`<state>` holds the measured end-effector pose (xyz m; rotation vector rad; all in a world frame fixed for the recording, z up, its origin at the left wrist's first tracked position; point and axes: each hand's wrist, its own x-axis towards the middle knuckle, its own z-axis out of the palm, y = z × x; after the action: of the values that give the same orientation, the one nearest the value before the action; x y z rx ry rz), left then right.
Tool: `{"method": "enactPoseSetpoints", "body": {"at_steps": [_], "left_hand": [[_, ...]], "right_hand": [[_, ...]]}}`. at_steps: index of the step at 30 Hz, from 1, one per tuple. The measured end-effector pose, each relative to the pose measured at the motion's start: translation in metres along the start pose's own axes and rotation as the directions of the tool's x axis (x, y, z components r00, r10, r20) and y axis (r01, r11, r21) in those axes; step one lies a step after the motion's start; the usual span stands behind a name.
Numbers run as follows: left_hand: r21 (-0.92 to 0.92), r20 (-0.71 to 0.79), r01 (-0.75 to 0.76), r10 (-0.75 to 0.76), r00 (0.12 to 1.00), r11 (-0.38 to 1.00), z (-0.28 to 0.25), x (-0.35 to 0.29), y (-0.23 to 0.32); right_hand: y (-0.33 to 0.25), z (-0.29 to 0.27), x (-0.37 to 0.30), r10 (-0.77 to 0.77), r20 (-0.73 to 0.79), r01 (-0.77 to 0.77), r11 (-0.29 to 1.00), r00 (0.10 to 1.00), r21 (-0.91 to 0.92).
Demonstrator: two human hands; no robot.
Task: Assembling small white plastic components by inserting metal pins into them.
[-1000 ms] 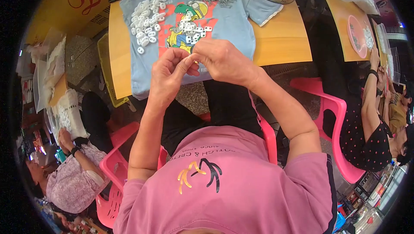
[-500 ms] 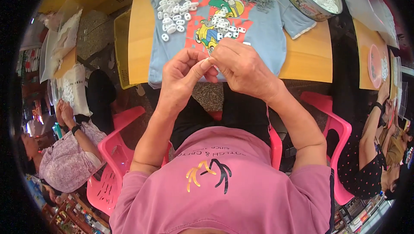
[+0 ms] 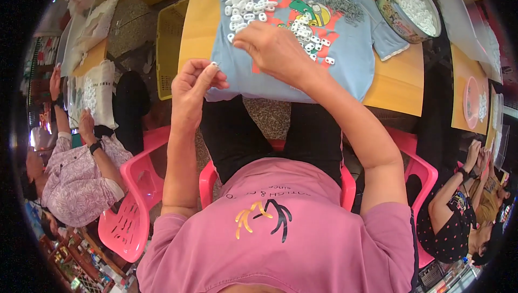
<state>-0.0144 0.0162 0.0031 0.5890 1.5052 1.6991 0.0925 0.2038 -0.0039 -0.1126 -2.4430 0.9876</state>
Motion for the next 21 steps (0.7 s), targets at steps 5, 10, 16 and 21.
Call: {"method": "enactPoseSetpoints", "body": {"at_steps": [5, 10, 16, 21], "left_hand": [[-0.027, -0.039, -0.019, 0.018, 0.999, 0.999, -0.010, -0.008, 0.000], [-0.076, -0.011, -0.018, 0.017, 1.000, 0.997, -0.009, -0.014, -0.001], [-0.131, -0.087, -0.243, 0.234, 0.968, 0.961, 0.010, -0.015, 0.008], [-0.172, 0.015, -0.324, 0.331, 0.943, 0.930, 0.030, -0.019, 0.006]], "right_hand": [[0.000, 0.019, 0.022, -0.002, 0.052, 0.022, 0.926, 0.999, -0.377], [0.004, 0.020, 0.028, -0.064, 0.064, 0.087, 0.880, 0.996, -0.467], [-0.038, -0.018, 0.006, 0.444, 0.301, -0.537, 0.685, 0.844, 0.493], [-0.056, -0.027, -0.020, 0.458, 0.294, -0.519, 0.507, 0.839, 0.688]]}}
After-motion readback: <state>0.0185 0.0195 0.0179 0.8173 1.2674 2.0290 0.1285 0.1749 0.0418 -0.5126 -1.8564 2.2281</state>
